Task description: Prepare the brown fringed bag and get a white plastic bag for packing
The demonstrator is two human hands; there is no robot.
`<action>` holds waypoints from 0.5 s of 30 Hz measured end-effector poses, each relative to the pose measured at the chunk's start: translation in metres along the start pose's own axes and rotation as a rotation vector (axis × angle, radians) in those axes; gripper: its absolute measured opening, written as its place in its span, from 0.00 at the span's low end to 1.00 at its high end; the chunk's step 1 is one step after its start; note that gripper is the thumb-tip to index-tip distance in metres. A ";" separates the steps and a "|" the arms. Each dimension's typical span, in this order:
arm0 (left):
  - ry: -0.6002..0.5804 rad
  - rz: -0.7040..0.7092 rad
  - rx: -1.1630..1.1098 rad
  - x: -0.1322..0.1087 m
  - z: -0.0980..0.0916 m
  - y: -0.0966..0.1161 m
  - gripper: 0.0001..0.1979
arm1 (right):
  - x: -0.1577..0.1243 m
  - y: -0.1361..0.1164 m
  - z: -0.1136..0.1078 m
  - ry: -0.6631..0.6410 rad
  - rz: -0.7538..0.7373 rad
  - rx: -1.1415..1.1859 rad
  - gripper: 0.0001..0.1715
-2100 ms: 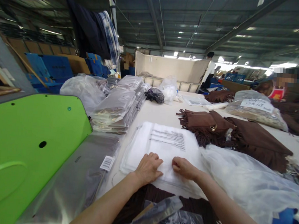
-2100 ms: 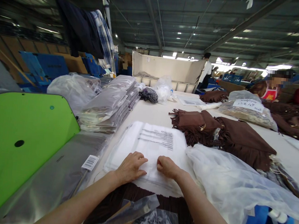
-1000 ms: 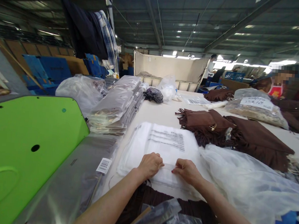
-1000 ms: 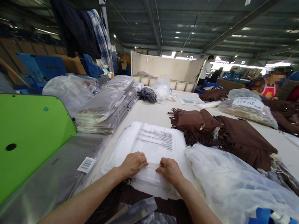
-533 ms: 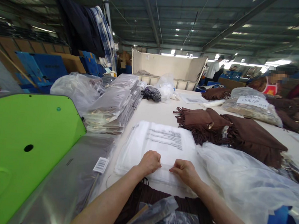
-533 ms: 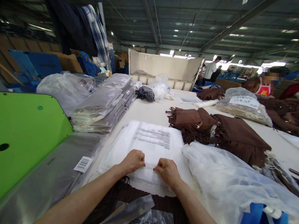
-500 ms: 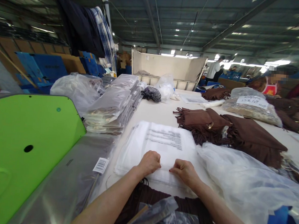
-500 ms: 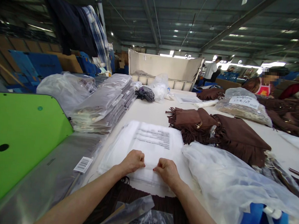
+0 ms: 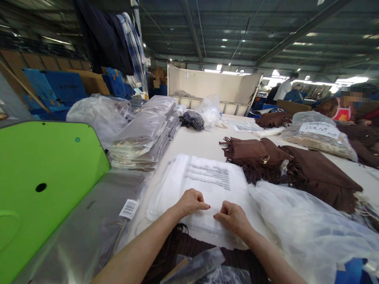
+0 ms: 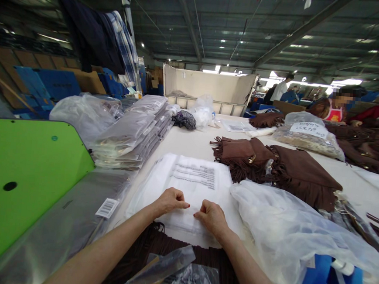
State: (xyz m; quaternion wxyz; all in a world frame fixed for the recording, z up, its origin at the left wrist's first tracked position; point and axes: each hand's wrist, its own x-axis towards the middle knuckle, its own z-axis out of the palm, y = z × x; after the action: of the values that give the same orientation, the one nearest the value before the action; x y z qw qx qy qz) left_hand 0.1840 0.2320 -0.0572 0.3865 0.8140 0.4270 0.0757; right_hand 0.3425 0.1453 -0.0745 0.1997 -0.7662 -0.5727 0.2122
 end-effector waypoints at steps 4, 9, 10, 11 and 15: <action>-0.021 -0.001 -0.031 -0.003 0.000 0.005 0.07 | -0.002 -0.001 -0.001 0.002 -0.009 -0.003 0.13; -0.041 -0.040 -0.002 -0.004 0.000 0.010 0.09 | -0.004 0.000 0.000 0.011 -0.020 0.013 0.12; -0.045 -0.047 0.009 -0.004 0.000 0.010 0.09 | -0.004 0.001 0.000 0.012 -0.026 0.018 0.12; -0.049 -0.053 0.020 -0.005 0.000 0.011 0.09 | -0.005 0.001 0.000 0.010 -0.034 0.025 0.12; -0.064 -0.060 0.053 -0.007 -0.001 0.013 0.09 | -0.010 0.000 -0.001 -0.025 -0.100 0.070 0.11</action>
State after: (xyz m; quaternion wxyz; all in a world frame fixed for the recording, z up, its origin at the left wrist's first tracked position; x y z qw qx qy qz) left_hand 0.1874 0.2226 -0.0461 0.3804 0.8128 0.4405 0.0264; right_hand 0.3403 0.1357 -0.0724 0.2296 -0.7265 -0.6048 0.2316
